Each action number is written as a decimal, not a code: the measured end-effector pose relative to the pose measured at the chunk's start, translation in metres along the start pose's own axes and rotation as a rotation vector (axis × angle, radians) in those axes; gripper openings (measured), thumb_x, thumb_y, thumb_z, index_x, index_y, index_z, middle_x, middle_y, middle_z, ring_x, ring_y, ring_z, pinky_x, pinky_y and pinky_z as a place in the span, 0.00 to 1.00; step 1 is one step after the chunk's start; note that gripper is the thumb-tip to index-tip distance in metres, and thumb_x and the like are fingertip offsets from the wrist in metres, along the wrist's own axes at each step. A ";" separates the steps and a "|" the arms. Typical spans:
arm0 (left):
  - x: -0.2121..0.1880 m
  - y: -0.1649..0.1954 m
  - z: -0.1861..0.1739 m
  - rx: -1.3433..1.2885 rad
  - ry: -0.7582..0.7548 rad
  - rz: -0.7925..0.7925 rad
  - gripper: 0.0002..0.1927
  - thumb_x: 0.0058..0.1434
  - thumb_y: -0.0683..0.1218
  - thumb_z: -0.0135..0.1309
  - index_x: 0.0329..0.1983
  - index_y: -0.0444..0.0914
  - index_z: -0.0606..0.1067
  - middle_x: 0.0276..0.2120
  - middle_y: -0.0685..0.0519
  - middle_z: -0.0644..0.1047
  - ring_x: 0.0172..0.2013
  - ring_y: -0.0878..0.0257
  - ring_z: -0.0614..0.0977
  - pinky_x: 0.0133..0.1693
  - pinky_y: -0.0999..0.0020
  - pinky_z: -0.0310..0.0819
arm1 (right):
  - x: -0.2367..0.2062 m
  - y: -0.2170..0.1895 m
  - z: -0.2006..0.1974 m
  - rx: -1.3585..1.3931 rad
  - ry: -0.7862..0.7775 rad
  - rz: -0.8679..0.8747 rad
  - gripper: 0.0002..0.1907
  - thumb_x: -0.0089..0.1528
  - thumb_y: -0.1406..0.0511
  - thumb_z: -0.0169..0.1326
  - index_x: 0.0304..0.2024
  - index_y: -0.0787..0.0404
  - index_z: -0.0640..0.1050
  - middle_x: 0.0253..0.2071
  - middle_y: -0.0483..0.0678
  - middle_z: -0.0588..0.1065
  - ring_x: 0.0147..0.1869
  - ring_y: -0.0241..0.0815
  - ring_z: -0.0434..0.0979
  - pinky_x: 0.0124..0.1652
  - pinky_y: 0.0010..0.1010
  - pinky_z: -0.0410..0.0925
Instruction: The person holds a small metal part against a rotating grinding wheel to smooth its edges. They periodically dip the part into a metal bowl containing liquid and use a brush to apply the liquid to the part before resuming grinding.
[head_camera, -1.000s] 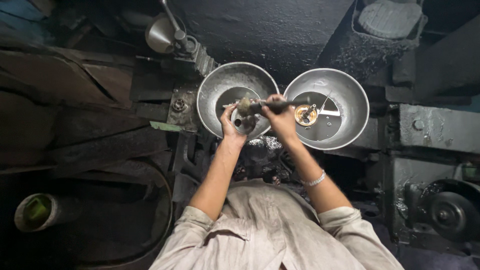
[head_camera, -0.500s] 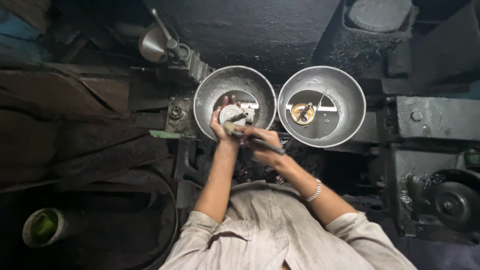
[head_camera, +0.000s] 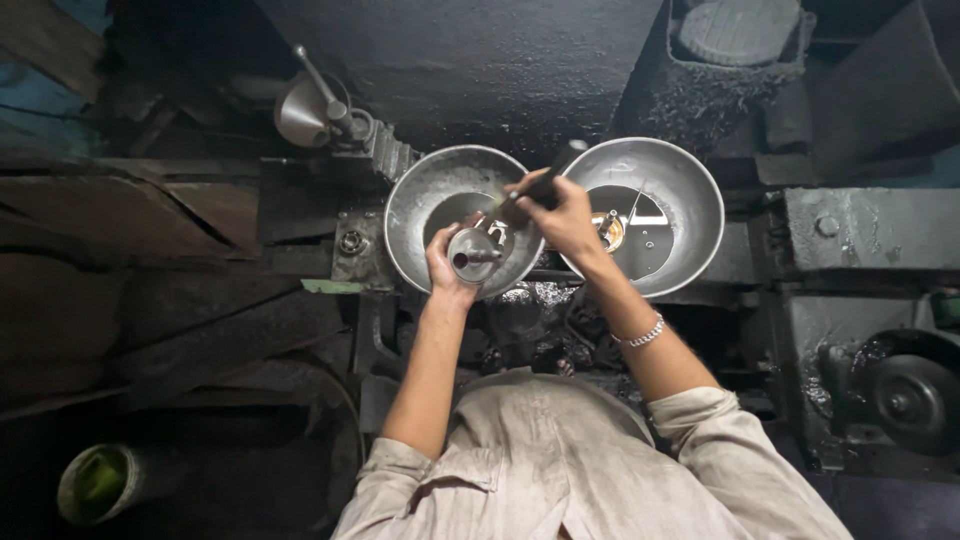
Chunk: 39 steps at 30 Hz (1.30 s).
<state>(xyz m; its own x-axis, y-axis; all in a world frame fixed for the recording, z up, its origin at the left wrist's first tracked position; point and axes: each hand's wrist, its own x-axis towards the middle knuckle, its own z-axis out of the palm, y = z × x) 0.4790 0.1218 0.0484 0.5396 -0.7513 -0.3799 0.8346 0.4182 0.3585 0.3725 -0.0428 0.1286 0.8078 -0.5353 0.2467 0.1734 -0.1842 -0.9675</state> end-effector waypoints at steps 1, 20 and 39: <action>-0.006 0.002 0.005 -0.099 -0.037 0.004 0.22 0.62 0.55 0.47 0.49 0.35 0.77 0.40 0.45 0.82 0.39 0.52 0.83 0.43 0.52 0.80 | 0.001 -0.001 -0.003 0.068 0.036 0.004 0.09 0.63 0.76 0.57 0.46 0.66 0.76 0.48 0.53 0.82 0.55 0.41 0.82 0.57 0.32 0.75; 0.015 -0.039 -0.025 0.034 0.182 0.088 0.23 0.66 0.64 0.45 0.54 0.46 0.69 0.40 0.52 0.76 0.37 0.59 0.80 0.38 0.58 0.78 | -0.024 -0.011 0.008 -0.213 -0.252 -0.008 0.12 0.61 0.71 0.63 0.45 0.62 0.76 0.49 0.52 0.83 0.52 0.41 0.84 0.49 0.33 0.77; -0.003 -0.035 -0.011 0.320 0.291 0.297 0.27 0.59 0.56 0.53 0.59 0.44 0.64 0.50 0.49 0.73 0.46 0.60 0.78 0.44 0.59 0.76 | -0.010 -0.007 0.010 -0.353 -0.222 0.008 0.13 0.61 0.65 0.65 0.43 0.61 0.75 0.38 0.45 0.79 0.43 0.34 0.79 0.43 0.29 0.72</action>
<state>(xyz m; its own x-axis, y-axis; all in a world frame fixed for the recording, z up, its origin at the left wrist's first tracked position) 0.4493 0.1149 0.0279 0.7943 -0.4322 -0.4269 0.5898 0.3805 0.7122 0.3692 -0.0279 0.1321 0.9170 -0.3538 0.1840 -0.0055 -0.4727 -0.8812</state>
